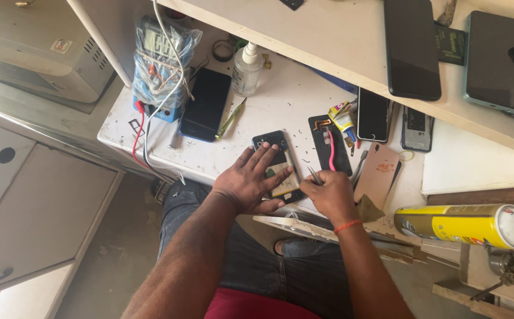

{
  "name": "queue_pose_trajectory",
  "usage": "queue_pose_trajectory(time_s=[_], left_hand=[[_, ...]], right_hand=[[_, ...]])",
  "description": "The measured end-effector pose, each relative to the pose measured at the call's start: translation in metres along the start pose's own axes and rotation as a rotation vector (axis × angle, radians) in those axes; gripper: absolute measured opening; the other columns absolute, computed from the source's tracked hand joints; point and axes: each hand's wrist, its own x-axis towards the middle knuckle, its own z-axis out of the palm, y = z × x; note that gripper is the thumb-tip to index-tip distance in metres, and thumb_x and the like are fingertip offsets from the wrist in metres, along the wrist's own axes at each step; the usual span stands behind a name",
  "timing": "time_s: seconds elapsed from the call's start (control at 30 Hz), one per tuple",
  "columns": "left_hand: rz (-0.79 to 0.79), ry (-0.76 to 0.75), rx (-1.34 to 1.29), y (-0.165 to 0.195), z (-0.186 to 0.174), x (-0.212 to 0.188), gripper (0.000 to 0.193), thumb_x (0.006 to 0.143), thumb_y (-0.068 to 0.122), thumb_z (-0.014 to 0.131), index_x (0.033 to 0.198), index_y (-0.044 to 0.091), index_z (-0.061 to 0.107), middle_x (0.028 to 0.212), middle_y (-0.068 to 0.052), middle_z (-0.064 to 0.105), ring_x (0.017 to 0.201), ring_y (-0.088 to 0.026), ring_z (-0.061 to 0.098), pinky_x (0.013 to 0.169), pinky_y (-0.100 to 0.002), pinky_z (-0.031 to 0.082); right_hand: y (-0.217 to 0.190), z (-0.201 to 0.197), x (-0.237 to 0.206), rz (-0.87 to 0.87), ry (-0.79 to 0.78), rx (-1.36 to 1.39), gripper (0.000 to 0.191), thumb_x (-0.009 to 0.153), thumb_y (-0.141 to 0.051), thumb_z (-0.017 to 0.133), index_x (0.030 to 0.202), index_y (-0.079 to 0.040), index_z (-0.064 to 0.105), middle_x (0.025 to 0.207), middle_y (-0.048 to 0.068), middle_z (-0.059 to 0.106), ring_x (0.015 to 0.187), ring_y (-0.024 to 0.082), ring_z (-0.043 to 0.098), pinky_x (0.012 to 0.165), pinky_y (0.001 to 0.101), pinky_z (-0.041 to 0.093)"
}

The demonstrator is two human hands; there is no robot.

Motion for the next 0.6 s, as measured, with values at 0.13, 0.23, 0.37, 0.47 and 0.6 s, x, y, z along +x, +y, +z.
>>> queue_pose_trajectory(time_s=[0.13, 0.23, 0.37, 0.47, 0.6], left_hand=[[0.02, 0.016, 0.016, 0.0, 0.001, 0.0, 0.082, 0.088, 0.075, 0.046, 0.157, 0.031, 0.035, 0.162, -0.027, 0.023, 0.15, -0.043, 0.025, 0.12, -0.057, 0.02], [0.029, 0.031, 0.02, -0.001, 0.001, -0.001, 0.082, 0.089, 0.074, 0.046, 0.157, 0.031, 0.035, 0.162, -0.028, 0.025, 0.15, -0.044, 0.027, 0.12, -0.057, 0.022], [0.03, 0.047, 0.011, -0.002, 0.0, -0.001, 0.081, 0.088, 0.074, 0.046, 0.157, 0.032, 0.035, 0.161, -0.028, 0.027, 0.149, -0.044, 0.028, 0.12, -0.058, 0.022], [0.029, 0.048, 0.018, 0.0, 0.0, -0.002, 0.081, 0.089, 0.074, 0.046, 0.158, 0.033, 0.035, 0.162, -0.027, 0.027, 0.15, -0.044, 0.028, 0.121, -0.057, 0.022], [0.011, 0.001, 0.014, 0.0, 0.0, -0.001, 0.08, 0.087, 0.075, 0.045, 0.157, 0.035, 0.035, 0.161, -0.026, 0.026, 0.149, -0.043, 0.027, 0.12, -0.057, 0.021]], right_hand=[[0.005, 0.006, 0.007, -0.012, 0.051, -0.009, 0.023, 0.074, -0.026, 0.079, 0.078, -0.003, 0.078, 0.061, 0.01, 0.073, 0.054, 0.009, 0.065, 0.055, 0.0301, 0.052], [0.002, 0.01, 0.024, 0.009, 0.038, -0.014, 0.023, 0.073, -0.026, 0.08, 0.075, -0.003, 0.078, 0.06, 0.01, 0.072, 0.053, 0.01, 0.067, 0.055, 0.0296, 0.053], [-0.005, 0.015, 0.051, -0.064, 0.009, 0.004, 0.024, 0.072, -0.028, 0.08, 0.073, -0.003, 0.078, 0.06, 0.009, 0.072, 0.055, 0.01, 0.066, 0.055, 0.0308, 0.053], [-0.011, 0.017, 0.07, -0.128, 0.004, -0.039, 0.023, 0.071, -0.028, 0.08, 0.072, -0.005, 0.077, 0.059, 0.01, 0.07, 0.054, 0.01, 0.066, 0.055, 0.0307, 0.053], [-0.022, 0.021, 0.087, -0.125, -0.013, -0.139, 0.028, 0.072, -0.029, 0.08, 0.068, -0.002, 0.074, 0.055, 0.013, 0.065, 0.051, 0.013, 0.062, 0.054, 0.0329, 0.051]])
